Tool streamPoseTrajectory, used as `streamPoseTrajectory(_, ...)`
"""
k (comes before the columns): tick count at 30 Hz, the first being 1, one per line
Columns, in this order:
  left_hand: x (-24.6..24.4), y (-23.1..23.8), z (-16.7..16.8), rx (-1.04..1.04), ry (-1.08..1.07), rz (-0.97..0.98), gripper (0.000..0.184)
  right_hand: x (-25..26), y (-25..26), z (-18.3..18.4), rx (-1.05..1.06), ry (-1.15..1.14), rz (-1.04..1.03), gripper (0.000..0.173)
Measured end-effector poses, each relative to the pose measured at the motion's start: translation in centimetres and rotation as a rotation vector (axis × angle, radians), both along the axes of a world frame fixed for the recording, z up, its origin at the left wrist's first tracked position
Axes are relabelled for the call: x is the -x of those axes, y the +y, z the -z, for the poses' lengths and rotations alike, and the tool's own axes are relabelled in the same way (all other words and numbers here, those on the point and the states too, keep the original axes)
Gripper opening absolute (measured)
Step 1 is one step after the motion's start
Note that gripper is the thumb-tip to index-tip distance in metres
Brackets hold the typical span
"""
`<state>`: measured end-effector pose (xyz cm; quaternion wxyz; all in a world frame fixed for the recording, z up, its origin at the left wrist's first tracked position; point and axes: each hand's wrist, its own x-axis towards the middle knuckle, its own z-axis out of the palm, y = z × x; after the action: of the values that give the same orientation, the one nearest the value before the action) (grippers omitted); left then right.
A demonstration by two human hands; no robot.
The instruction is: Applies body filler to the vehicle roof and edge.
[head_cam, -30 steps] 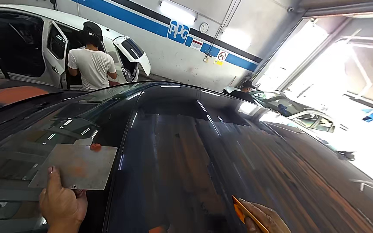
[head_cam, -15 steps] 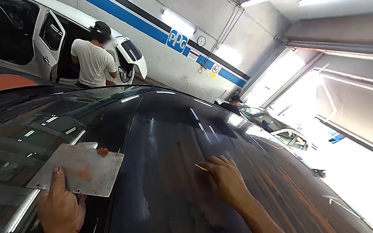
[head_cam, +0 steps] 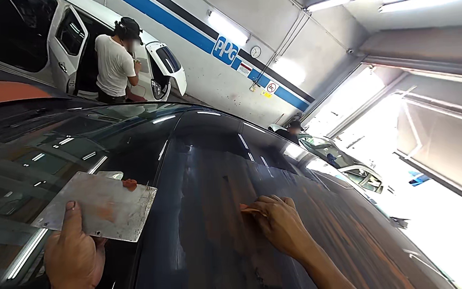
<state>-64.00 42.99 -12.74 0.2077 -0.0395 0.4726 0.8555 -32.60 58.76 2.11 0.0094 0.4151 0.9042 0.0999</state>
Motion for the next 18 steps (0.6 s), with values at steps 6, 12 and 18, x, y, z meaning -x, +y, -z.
streamPoseTrajectory(6,-0.1,-0.1,-0.2,-0.014,0.001,-0.005,0.029,2.1,1.2,-0.6,0.044,-0.077,0.125,0.031)
streamPoseTrajectory(12,0.1,0.0,0.3,-0.019,0.016,0.013,0.031,1.0,0.0,0.1,0.046,-0.052,0.039,0.031)
streamPoseTrajectory(18,0.0,-0.1,0.1,-0.025,0.002,0.014,0.031,1.1,0.9,-0.8,-0.036,0.016,0.061,0.030)
